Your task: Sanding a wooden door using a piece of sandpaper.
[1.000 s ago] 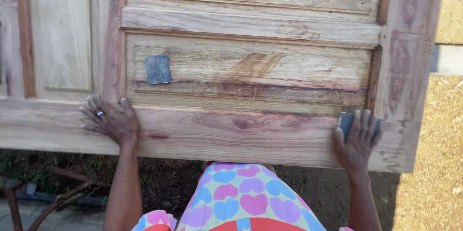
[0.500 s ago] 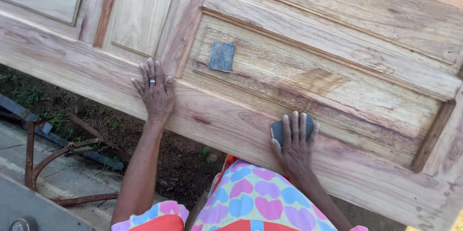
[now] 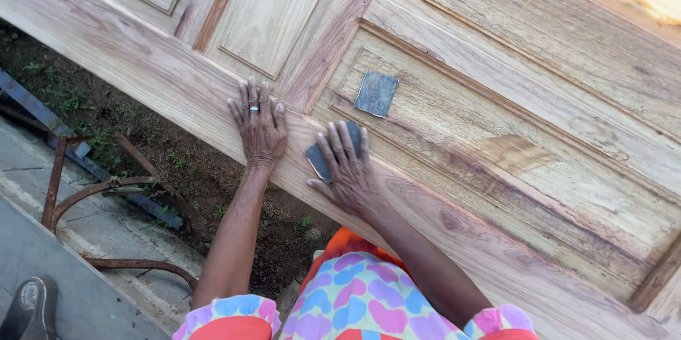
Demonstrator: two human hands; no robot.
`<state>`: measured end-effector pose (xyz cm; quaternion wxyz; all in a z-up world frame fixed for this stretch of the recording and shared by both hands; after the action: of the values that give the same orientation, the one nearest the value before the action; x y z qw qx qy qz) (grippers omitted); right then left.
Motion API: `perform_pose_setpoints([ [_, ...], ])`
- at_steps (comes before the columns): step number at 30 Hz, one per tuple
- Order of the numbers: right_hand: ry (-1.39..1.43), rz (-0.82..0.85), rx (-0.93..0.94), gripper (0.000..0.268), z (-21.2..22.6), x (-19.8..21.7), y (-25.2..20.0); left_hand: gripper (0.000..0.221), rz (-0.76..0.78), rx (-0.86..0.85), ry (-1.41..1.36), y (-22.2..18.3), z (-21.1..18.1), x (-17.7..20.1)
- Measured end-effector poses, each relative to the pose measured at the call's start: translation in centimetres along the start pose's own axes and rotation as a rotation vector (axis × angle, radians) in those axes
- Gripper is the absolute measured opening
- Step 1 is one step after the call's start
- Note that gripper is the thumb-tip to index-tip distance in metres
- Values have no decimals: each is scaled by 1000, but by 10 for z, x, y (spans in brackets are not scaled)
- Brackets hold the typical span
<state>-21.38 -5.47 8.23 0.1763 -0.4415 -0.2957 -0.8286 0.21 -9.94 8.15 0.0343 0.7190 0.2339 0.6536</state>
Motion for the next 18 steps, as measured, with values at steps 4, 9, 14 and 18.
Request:
perform_pose_setpoints([
  [4,10,28,66,104,-2,7,-2,63,-3,-8,-12,-5,2,0],
  [9,25,72,67,108,-34,46,-73,63,7,4,-37,-5,0,0],
  [14,-20,85,-41,106,-81,103,-167,63,5,-6,-16,-5,1,0],
  [18,-65,87,-148,103,-110,117,-233,64,-3,-18,-31,2,-4,3],
])
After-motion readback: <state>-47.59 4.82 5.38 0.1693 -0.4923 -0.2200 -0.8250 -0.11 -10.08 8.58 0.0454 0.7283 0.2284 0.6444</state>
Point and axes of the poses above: each hand's wrist, its own y-axis towards the middle knuckle, its own x-axis out of the back of the hand, z = x × y, the point moved 8 cm from there along y, towards the middle knuckle, and after that the axes turned 11 degrees about -z, right-handed, at the moved point
